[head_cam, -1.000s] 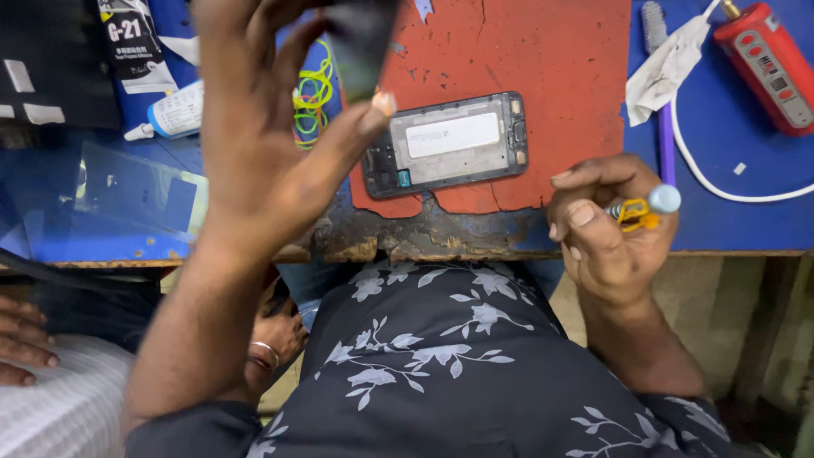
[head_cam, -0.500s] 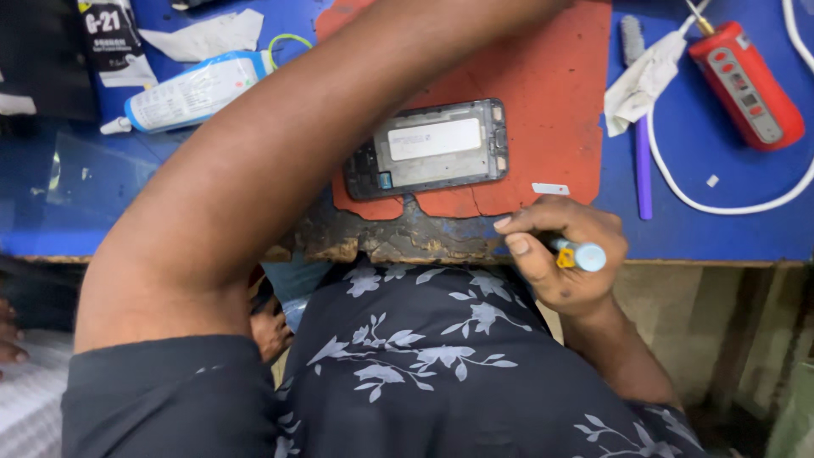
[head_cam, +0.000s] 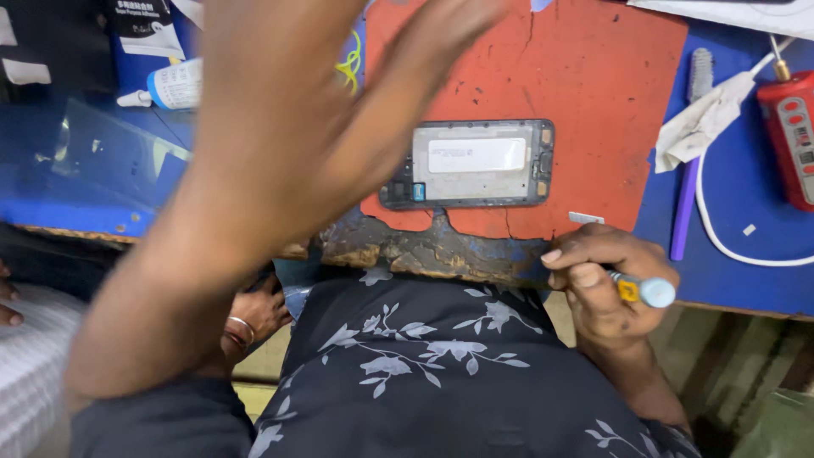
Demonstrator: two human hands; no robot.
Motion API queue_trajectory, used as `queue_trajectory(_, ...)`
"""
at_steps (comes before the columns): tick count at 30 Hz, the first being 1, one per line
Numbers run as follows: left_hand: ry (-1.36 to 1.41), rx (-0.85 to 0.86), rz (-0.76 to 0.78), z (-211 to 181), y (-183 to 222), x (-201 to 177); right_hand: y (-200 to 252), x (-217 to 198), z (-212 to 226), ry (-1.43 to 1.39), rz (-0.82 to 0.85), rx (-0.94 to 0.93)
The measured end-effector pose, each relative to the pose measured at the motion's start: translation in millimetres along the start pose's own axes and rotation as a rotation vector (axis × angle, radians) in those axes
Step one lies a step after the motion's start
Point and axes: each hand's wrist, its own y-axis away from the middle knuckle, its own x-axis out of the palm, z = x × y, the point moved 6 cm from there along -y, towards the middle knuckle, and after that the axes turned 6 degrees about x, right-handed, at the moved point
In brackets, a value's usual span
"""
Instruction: The person repeatedly opens and closes a disassembled smartphone, using a small screwdriver to pry and adjust internal components. They handle the screen assembly and the phone body, occasionally using a heat gun and adhesive.
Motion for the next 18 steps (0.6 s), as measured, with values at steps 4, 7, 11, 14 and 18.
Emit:
queue_trajectory(4,-0.014,-0.125,-0.101,-4.1,48.1,-18.5,-4.3,-2.9,-5.8,-0.144,-0.044,-0.016)
queue_trajectory(7,-0.010,-0.232,-0.153,11.4,78.5,-20.0,-3.8,-0.3,-4.5,-0.166,-0.077,-0.007)
queue_trajectory(11,-0.108,-0.269,-0.149,25.8,97.7,-30.2,-6.4,9.0,-0.7,-0.162,-0.082,-0.018)
queue_trajectory(14,-0.198,-0.208,-0.091,31.4,90.7,-34.6,-15.0,17.1,-0.2,-0.108,-0.050,-0.051)
queue_trajectory(18,-0.447,-0.119,0.066,56.8,68.4,-31.7,-19.0,25.4,4.5,0.068,-0.029,-0.064)
